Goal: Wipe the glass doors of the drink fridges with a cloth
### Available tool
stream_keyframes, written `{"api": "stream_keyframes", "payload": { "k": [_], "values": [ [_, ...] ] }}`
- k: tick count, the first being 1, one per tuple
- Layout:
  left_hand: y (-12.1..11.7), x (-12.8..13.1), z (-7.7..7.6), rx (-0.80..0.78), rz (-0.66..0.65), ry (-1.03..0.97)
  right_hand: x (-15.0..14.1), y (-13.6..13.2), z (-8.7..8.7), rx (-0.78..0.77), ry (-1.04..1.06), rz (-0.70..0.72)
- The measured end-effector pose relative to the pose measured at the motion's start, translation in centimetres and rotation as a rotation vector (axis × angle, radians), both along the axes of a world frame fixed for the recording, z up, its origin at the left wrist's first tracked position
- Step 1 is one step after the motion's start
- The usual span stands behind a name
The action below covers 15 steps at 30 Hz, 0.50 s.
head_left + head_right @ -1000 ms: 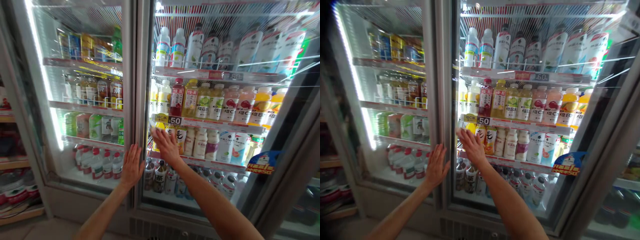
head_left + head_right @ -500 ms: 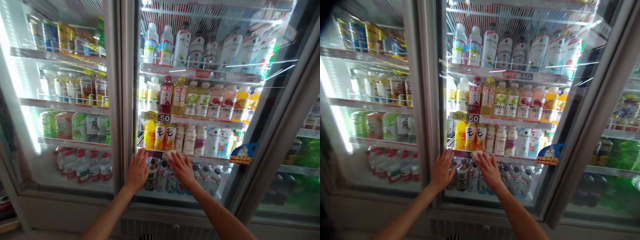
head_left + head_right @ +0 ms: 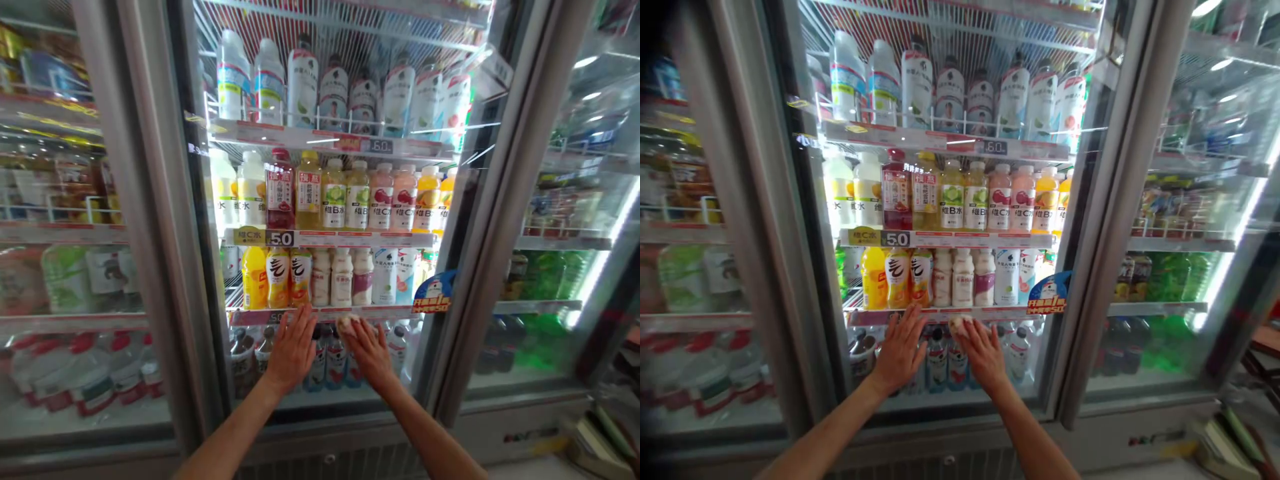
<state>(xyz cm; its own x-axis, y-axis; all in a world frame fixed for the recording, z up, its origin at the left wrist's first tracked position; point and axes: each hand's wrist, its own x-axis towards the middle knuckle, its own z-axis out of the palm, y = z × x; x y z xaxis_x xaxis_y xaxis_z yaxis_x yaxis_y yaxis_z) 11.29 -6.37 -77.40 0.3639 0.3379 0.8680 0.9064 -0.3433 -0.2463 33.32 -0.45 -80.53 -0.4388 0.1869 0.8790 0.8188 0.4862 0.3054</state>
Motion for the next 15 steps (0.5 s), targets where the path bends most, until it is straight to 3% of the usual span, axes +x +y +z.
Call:
{"api": "stream_keyframes", "payload": {
  "k": [3,5,6,10,11,13,15],
  "values": [
    [0.3,1.3,0.9,0.016,-0.017,0.006,2.2,1.7,3.2,0.066,0.290,-0.163],
    [0.5,2.0,1.3,0.028,-0.029,0.012,3.8,2.5,4.3,0.109,0.438,-0.248],
    [0.6,2.3,1.5,0.029,-0.039,0.014,4.5,2.6,3.9,0.117,0.452,-0.271],
    [0.7,3.6,1.3,0.033,-0.095,0.041,6.6,1.6,-1.3,0.053,0.271,-0.285],
    [0.7,3.9,1.3,0.031,-0.106,0.046,7.2,1.5,-1.9,0.036,0.253,-0.291],
    [0.9,4.7,1.6,0.023,-0.115,0.052,8.4,1.7,-0.8,0.021,0.323,-0.321],
    [1.1,5.5,2.2,0.023,-0.114,0.047,9.6,2.6,2.0,0.027,0.480,-0.359]
  ]
}}
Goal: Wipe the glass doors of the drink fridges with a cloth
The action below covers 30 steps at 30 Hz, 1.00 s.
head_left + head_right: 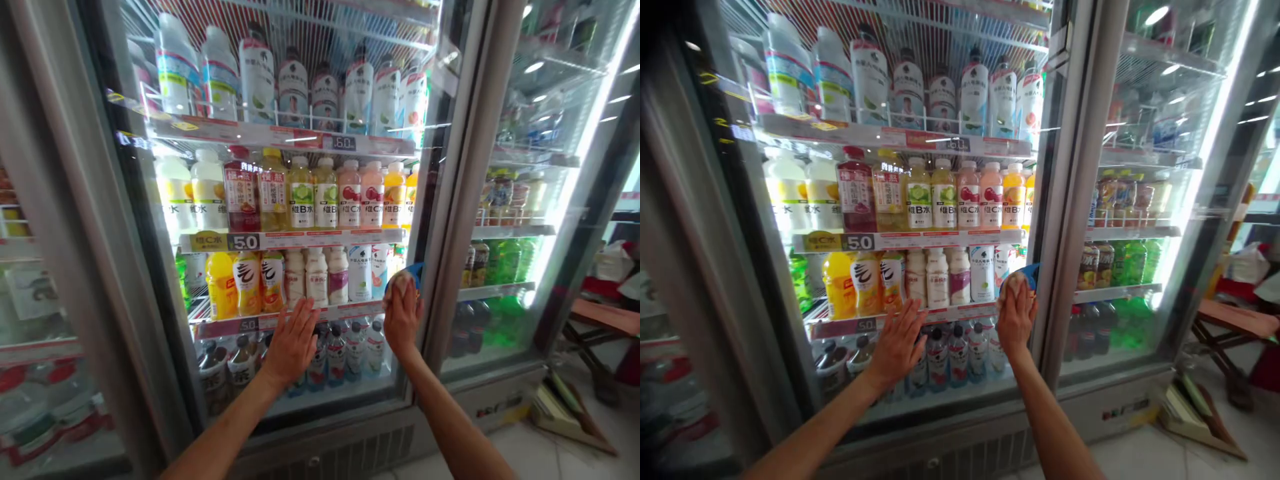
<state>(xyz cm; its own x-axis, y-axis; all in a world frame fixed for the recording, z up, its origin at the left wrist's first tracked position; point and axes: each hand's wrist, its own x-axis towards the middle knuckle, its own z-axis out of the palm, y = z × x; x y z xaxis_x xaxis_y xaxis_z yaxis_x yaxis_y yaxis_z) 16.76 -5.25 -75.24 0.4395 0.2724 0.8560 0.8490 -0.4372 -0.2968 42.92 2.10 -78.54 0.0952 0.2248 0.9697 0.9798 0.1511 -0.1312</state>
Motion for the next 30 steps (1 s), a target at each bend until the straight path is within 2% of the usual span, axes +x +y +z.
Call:
{"api": "stream_keyframes", "payload": {
  "k": [2,3,7,8,10,13,15,18,20,22,24,26,27,30],
  "values": [
    [0.3,0.7,0.6,0.007,-0.006,-0.002,0.6,0.7,2.1,0.022,0.109,-0.015],
    [0.4,1.0,0.9,0.012,-0.012,-0.005,0.7,0.9,2.4,0.029,0.118,-0.006],
    [1.1,1.6,2.0,0.041,-0.028,0.000,0.7,0.8,0.4,0.034,-0.055,0.092],
    [1.3,1.5,2.4,0.055,-0.029,-0.002,1.0,0.9,0.5,0.032,-0.070,0.106],
    [1.7,1.3,3.4,0.083,-0.025,-0.023,1.7,1.5,2.5,0.045,0.039,0.089],
    [2.3,0.9,5.0,0.123,-0.011,-0.058,1.3,2.5,7.5,0.118,0.314,0.029],
    [2.6,0.6,5.8,0.141,-0.005,-0.063,-0.7,2.5,9.1,0.157,0.266,0.069],
    [2.8,-0.2,6.4,0.160,0.015,-0.069,-3.6,1.8,8.2,0.156,-0.123,0.234],
    [2.8,-1.1,6.7,0.177,0.037,-0.079,-3.5,1.6,7.5,0.144,-0.291,0.284],
    [2.8,-2.3,7.2,0.196,0.064,-0.094,-2.1,1.9,8.1,0.174,-0.185,0.229],
    [2.8,-3.5,7.7,0.214,0.094,-0.119,-1.3,2.3,9.5,0.227,0.091,0.136],
    [2.8,-4.4,8.2,0.231,0.117,-0.142,-2.5,2.2,10.3,0.237,0.202,0.119],
    [2.8,-4.7,8.4,0.237,0.123,-0.148,-3.8,1.9,10.2,0.218,0.132,0.156],
    [2.7,-5.3,8.6,0.240,0.137,-0.152,-7.6,0.6,9.1,0.164,-0.316,0.322]
  ]
}}
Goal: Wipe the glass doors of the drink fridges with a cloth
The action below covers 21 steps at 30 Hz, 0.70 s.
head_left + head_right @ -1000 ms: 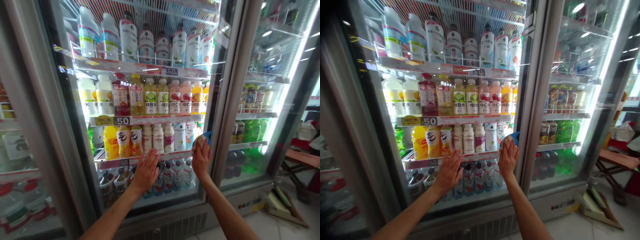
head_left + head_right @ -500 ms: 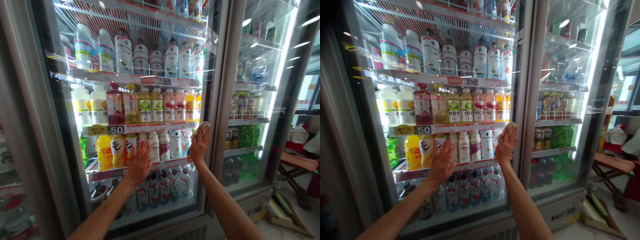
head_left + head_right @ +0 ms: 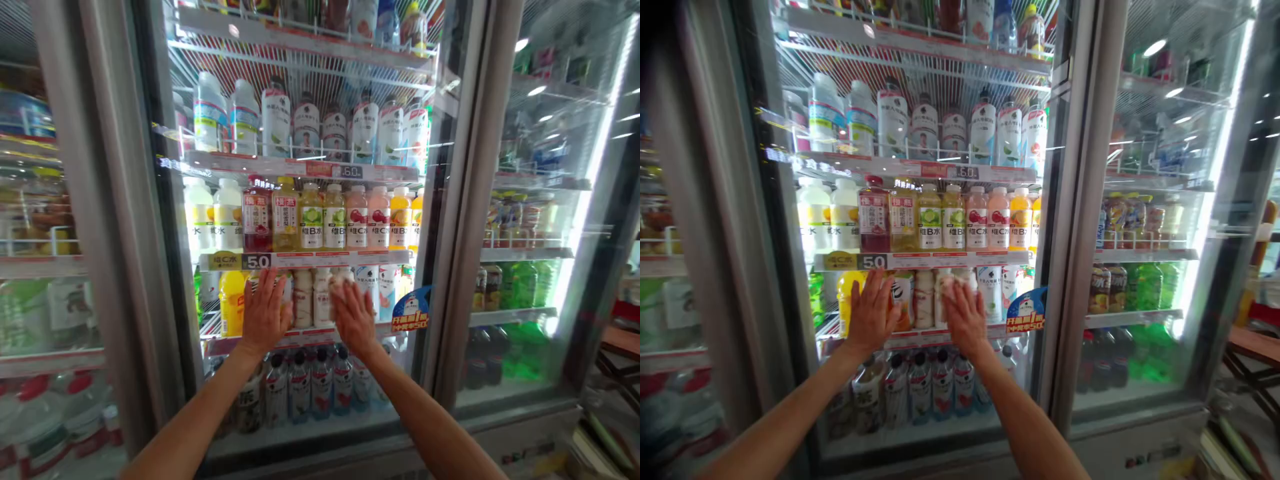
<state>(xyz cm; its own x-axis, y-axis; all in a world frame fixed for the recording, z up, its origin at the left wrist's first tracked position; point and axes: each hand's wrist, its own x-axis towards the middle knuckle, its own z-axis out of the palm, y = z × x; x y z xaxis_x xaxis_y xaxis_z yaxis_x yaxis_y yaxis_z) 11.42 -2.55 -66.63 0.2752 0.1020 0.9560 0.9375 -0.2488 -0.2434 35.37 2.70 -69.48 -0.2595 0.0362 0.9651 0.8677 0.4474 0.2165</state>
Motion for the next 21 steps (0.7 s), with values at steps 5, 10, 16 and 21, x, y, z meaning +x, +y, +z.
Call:
{"api": "stream_keyframes", "payload": {
  "k": [5,10,16,21],
  "values": [
    [-0.3,-2.7,0.1,-0.012,0.047,-0.042,1.4,0.9,2.7,0.064,0.212,-0.090],
    [-0.4,-5.2,0.3,-0.015,0.077,-0.086,-2.1,0.9,3.6,0.082,0.266,-0.044],
    [-0.7,-7.2,0.8,-0.004,0.123,-0.084,-7.0,-0.8,5.0,0.077,-0.068,0.074],
    [-2.0,-10.5,1.1,0.020,0.160,-0.098,-10.3,-1.2,6.1,0.014,0.119,0.065]
  ]
}}
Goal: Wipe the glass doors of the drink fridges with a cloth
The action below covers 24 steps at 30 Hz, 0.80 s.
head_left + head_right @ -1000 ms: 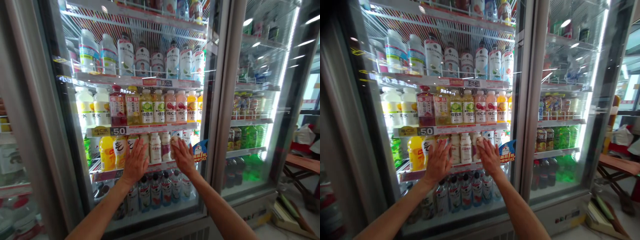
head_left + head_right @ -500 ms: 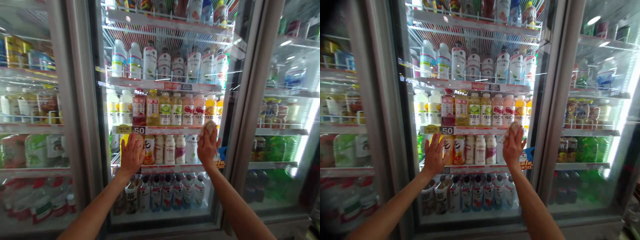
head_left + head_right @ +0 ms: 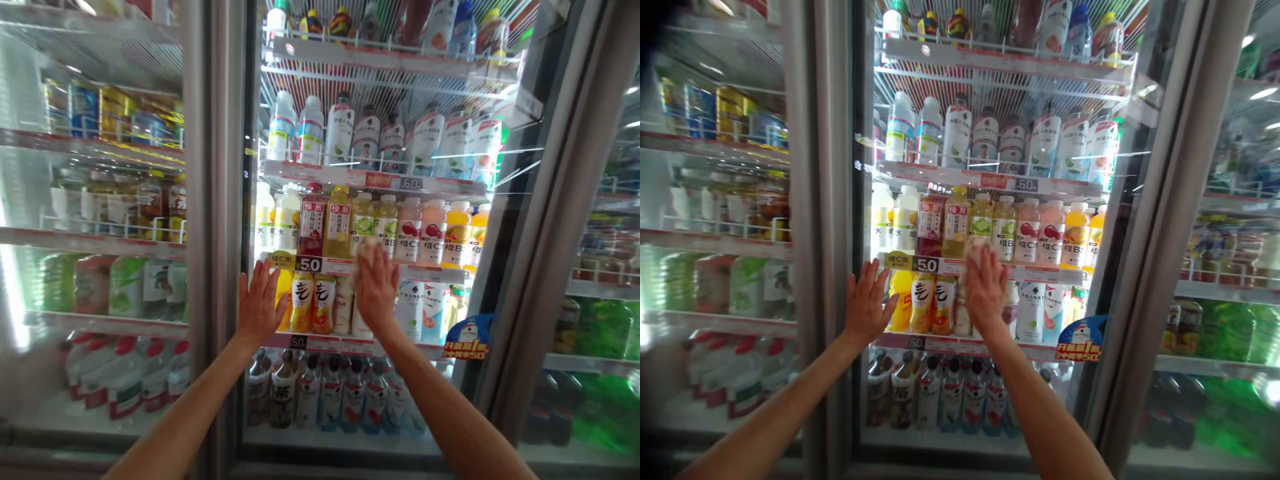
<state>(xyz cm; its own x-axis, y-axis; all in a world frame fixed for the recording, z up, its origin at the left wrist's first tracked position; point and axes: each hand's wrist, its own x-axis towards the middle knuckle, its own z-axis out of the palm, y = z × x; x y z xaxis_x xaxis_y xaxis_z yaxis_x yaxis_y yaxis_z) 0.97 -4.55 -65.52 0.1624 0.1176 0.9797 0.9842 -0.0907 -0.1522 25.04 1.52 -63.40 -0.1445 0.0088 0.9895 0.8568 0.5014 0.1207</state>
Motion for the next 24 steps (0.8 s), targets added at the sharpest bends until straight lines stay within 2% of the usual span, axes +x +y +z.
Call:
{"api": "stream_keyframes", "payload": {
  "k": [3,5,6,9,10,12,14,16,18,21,23,24],
  "values": [
    [-1.2,-1.4,-0.2,-0.020,0.005,0.019,-3.7,-1.4,-2.8,0.055,-0.491,0.096],
    [-2.0,-2.2,-0.4,-0.026,0.022,0.028,-5.4,-1.9,-2.9,0.110,-0.619,0.116],
    [-2.4,-2.7,-0.5,-0.025,0.039,0.022,-6.1,-1.9,-2.1,0.109,-0.573,0.101],
    [-3.4,-4.3,-0.5,-0.006,0.098,-0.020,-8.0,-1.8,1.0,0.032,-0.253,0.035],
    [-3.7,-4.8,-0.5,0.000,0.111,-0.034,-8.8,-1.8,1.5,0.016,-0.210,0.035],
    [-4.2,-5.9,-0.5,0.012,0.118,-0.050,-10.5,-2.2,1.0,0.029,-0.320,0.081],
    [-4.6,-6.8,-0.3,0.018,0.112,-0.056,-12.2,-2.7,-0.5,0.088,-0.573,0.159],
    [-5.1,-7.6,0.1,0.025,0.106,-0.061,-13.4,-2.9,-0.9,0.144,-0.738,0.215],
    [-5.6,-8.2,0.8,0.029,0.113,-0.061,-14.4,-2.8,0.7,0.139,-0.694,0.210],
    [-6.0,-8.7,1.9,0.058,0.140,-0.055,-15.4,-2.5,4.3,0.072,-0.430,0.156],
    [-6.1,-8.8,2.7,0.075,0.148,-0.052,-15.7,-2.6,5.1,0.074,-0.402,0.154],
    [-6.2,-8.8,3.1,0.084,0.147,-0.049,-15.7,-2.6,4.9,0.100,-0.465,0.169]
  ]
}}
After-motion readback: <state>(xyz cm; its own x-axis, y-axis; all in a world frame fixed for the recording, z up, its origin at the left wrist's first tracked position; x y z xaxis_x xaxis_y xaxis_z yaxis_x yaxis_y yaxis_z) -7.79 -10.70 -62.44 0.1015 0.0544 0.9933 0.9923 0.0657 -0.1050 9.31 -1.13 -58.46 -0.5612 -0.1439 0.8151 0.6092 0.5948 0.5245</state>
